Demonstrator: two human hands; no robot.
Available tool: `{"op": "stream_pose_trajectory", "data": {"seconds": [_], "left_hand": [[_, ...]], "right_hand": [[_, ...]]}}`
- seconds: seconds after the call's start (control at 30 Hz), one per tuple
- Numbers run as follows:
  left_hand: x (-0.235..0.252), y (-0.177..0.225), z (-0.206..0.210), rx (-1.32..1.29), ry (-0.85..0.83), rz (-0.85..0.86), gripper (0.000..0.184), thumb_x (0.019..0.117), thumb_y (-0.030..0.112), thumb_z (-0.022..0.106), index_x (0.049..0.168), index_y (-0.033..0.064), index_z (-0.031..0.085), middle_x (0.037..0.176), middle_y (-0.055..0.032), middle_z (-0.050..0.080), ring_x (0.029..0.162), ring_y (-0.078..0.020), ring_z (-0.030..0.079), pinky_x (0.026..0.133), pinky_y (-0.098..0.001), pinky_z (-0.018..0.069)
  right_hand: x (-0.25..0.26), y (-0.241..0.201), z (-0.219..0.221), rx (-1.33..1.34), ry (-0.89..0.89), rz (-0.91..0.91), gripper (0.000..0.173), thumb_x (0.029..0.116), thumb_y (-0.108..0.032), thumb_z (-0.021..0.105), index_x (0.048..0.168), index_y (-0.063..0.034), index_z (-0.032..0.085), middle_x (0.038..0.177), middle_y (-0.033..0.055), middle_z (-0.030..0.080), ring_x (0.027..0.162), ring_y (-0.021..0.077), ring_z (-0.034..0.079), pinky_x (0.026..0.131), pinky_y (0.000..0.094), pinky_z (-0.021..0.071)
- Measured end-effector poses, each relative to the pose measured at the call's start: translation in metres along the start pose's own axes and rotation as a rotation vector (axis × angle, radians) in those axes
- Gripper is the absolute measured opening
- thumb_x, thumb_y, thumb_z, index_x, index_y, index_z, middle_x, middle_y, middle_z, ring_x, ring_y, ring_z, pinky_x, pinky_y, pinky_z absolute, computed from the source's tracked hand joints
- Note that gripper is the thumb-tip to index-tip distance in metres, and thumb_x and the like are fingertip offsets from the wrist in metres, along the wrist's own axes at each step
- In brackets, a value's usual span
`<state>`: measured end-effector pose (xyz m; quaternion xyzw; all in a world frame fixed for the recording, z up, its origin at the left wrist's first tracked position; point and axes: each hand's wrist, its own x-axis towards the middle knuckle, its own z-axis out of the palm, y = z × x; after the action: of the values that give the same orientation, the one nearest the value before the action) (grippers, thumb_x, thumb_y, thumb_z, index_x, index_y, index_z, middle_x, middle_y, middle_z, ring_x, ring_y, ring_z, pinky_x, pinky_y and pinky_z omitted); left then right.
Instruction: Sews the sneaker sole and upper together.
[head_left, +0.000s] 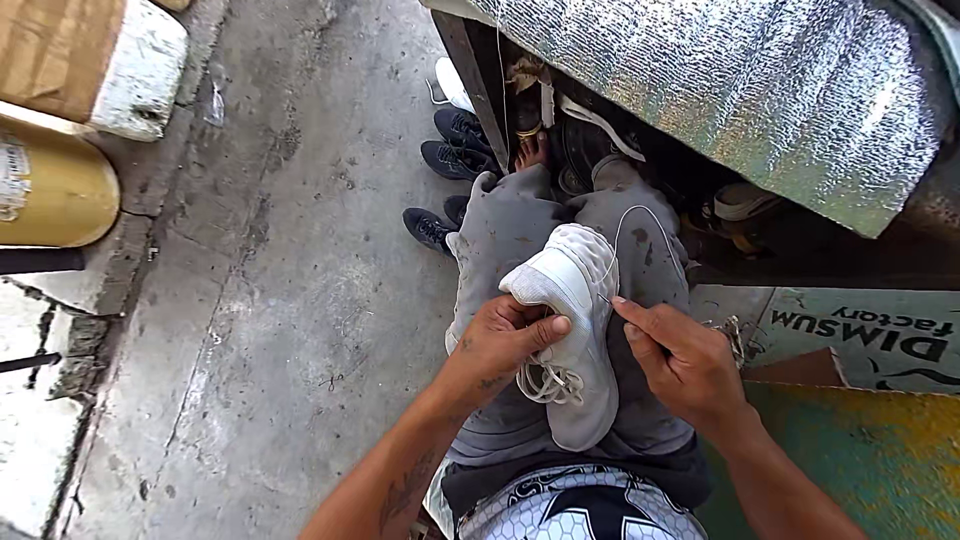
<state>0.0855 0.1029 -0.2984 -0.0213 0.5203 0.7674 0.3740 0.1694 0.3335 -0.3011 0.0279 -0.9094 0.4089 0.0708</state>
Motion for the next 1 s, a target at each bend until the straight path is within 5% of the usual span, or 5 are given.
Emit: {"op": "stream_pose_trajectory", "data": {"seconds": [0.27, 0.47, 0.67, 0.87, 1.0], "left_hand": [[0.0, -0.003, -0.001, 0.002, -0.004, 0.01, 0.019, 0.0933, 0.004, 0.071, 0.113, 0.005, 0.07, 0.097, -0.0084, 0.075, 0.087, -0.0136, 0.072, 0.084, -0.0317, 0.0611], [0.002, -0.008, -0.012, 0.141, -0.145, 0.067, 0.016, 0.0994, 0.015, 0.067, 0.112, 0.0079, 0.072, 0.095, -0.0004, 0.075, 0.087, -0.0069, 0.07, 0.082, -0.0259, 0.0593], [0.006, -0.003, -0.003, 0.17, -0.142, 0.089, 0.015, 0.1015, 0.012, 0.063, 0.113, 0.0072, 0.07, 0.1, 0.0044, 0.075, 0.093, -0.0033, 0.07, 0.087, -0.0239, 0.0588], [0.004, -0.004, 0.009, 0.29, -0.089, 0.108, 0.018, 0.1028, 0.015, 0.062, 0.113, 0.0033, 0.07, 0.096, 0.0018, 0.074, 0.087, -0.0033, 0.07, 0.081, -0.022, 0.0593], [-0.002, -0.002, 0.009, 0.283, -0.067, 0.118, 0.02, 0.1017, 0.015, 0.064, 0.117, 0.0036, 0.067, 0.097, 0.0011, 0.075, 0.086, -0.0037, 0.07, 0.08, -0.0219, 0.0592]], "right_hand": [[0.002, -0.002, -0.005, -0.048, -0.047, -0.003, 0.031, 0.1062, -0.021, 0.053, 0.129, -0.0144, 0.073, 0.083, 0.0036, 0.067, 0.068, 0.0075, 0.059, 0.059, 0.0235, 0.0497], [0.039, -0.021, -0.045, -0.301, -0.319, -0.063, 0.035, 0.1046, -0.027, 0.049, 0.129, -0.0203, 0.074, 0.072, 0.0012, 0.06, 0.055, 0.0148, 0.057, 0.044, 0.0328, 0.0432], [0.087, -0.026, -0.061, -0.338, -0.575, -0.114, 0.033, 0.102, -0.031, 0.047, 0.113, -0.0242, 0.077, 0.075, -0.0056, 0.065, 0.06, 0.0083, 0.059, 0.049, 0.0294, 0.0464], [0.094, -0.044, -0.031, -0.518, -0.662, -0.142, 0.014, 0.1014, -0.021, 0.052, 0.099, -0.0127, 0.063, 0.07, 0.0045, 0.058, 0.05, 0.022, 0.058, 0.041, 0.0379, 0.0446], [0.095, -0.025, -0.036, -0.335, -0.63, -0.13, 0.018, 0.1003, -0.029, 0.052, 0.093, -0.0153, 0.061, 0.066, -0.0026, 0.055, 0.051, 0.0139, 0.056, 0.042, 0.0357, 0.0454]]}}
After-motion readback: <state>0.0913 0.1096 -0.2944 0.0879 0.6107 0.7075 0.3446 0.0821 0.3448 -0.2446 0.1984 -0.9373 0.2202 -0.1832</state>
